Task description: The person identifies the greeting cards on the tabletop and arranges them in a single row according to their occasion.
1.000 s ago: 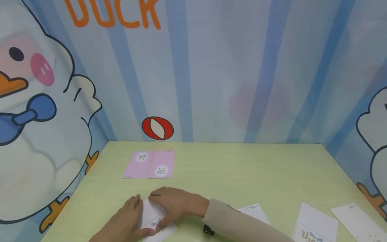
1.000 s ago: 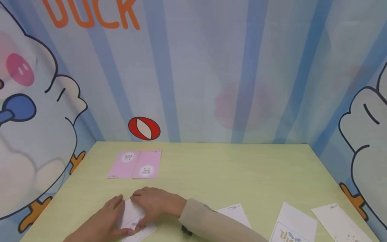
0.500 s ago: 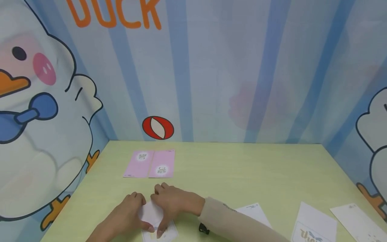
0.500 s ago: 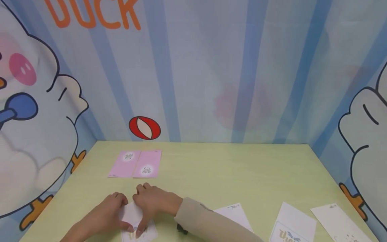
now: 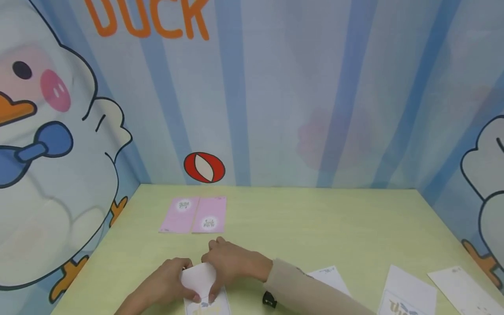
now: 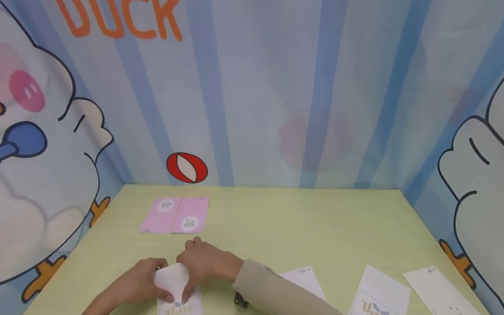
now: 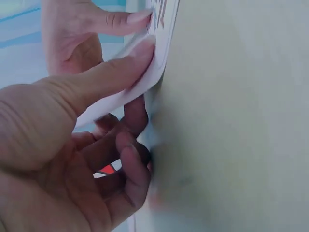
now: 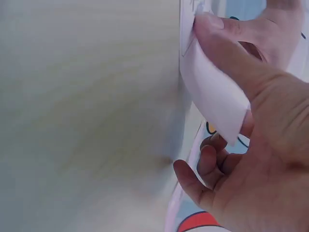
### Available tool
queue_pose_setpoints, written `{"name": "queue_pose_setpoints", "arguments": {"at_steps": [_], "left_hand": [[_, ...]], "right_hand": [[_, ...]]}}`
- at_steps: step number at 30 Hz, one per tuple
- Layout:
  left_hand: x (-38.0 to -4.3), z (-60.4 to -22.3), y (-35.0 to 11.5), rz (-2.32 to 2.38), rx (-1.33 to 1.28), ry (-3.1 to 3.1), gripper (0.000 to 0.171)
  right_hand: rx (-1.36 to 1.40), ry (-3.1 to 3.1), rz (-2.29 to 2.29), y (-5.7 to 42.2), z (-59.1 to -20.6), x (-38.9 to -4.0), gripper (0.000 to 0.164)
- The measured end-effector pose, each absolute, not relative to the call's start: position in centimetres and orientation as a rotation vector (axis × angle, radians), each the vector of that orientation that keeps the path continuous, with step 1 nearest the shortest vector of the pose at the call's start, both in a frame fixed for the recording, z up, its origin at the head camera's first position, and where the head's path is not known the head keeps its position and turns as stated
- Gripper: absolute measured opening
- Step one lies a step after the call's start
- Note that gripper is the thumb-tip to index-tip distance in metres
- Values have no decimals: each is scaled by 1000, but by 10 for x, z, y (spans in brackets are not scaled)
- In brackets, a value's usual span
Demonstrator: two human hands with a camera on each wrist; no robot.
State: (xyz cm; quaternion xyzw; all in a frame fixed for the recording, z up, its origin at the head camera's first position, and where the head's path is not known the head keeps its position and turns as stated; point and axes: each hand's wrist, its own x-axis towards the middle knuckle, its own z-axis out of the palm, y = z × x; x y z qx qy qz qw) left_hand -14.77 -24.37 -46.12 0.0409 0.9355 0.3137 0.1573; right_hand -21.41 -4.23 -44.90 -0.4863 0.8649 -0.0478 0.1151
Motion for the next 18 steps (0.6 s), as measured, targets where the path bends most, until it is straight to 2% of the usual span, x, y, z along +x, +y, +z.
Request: {"name": "queue_pose_setpoints", "arguments": {"at_steps": [3, 5, 10, 18], "left_hand": [[-145, -465, -245, 986, 148, 2668, 44], [-144, -467, -247, 1048, 168, 2656, 39], [-142, -469, -249, 1131, 139, 2635, 31], [-147, -467, -253, 1309, 187, 2544, 28]], "right_hand": [[-1340, 2499, -315, -37, -452, -217, 38], [-1272, 2468, -447, -34, -452, -219, 31], [-1132, 2443, -629, -26, -451, -222, 26], [-917, 2253, -967, -12, -450, -230, 21]]}}
